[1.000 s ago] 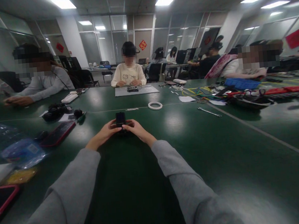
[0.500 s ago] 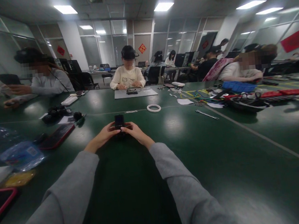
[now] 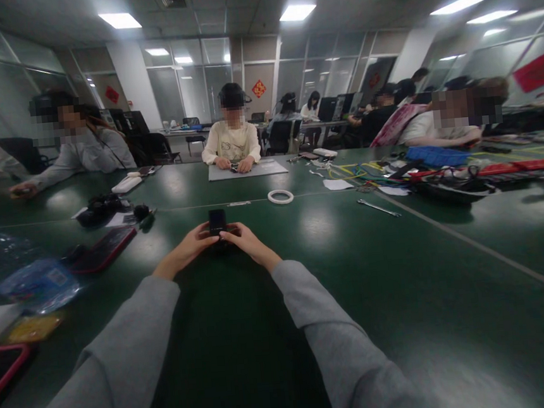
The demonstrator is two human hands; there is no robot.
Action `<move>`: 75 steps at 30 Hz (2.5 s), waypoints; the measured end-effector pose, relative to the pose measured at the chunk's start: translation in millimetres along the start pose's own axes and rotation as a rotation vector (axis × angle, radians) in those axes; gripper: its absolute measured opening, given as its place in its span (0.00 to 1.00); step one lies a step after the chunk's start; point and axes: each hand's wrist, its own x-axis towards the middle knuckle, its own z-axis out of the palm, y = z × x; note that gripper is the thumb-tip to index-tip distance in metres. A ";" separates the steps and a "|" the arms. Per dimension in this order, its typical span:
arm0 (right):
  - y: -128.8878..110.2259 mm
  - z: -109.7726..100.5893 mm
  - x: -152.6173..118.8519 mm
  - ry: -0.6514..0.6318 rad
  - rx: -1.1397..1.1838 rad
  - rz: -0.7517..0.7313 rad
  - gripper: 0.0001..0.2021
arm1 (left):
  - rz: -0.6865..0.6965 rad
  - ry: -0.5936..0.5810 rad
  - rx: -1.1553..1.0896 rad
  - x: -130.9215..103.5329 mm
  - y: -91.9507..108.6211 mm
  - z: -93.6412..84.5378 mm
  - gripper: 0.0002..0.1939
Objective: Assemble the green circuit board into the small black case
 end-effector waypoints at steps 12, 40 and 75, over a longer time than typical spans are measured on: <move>-0.1 -0.5 -0.8 -0.021 0.025 -0.001 0.25 | 0.012 -0.023 0.005 6.4 -8.9 -7.6 0.41; 3.7 -4.5 1.4 -0.027 0.037 -0.003 0.27 | 0.019 0.001 -0.032 8.2 -10.9 -7.2 0.42; -6.0 26.5 -12.0 0.322 -0.713 -0.422 0.25 | 0.080 0.176 -0.319 14.4 -14.1 -9.1 0.19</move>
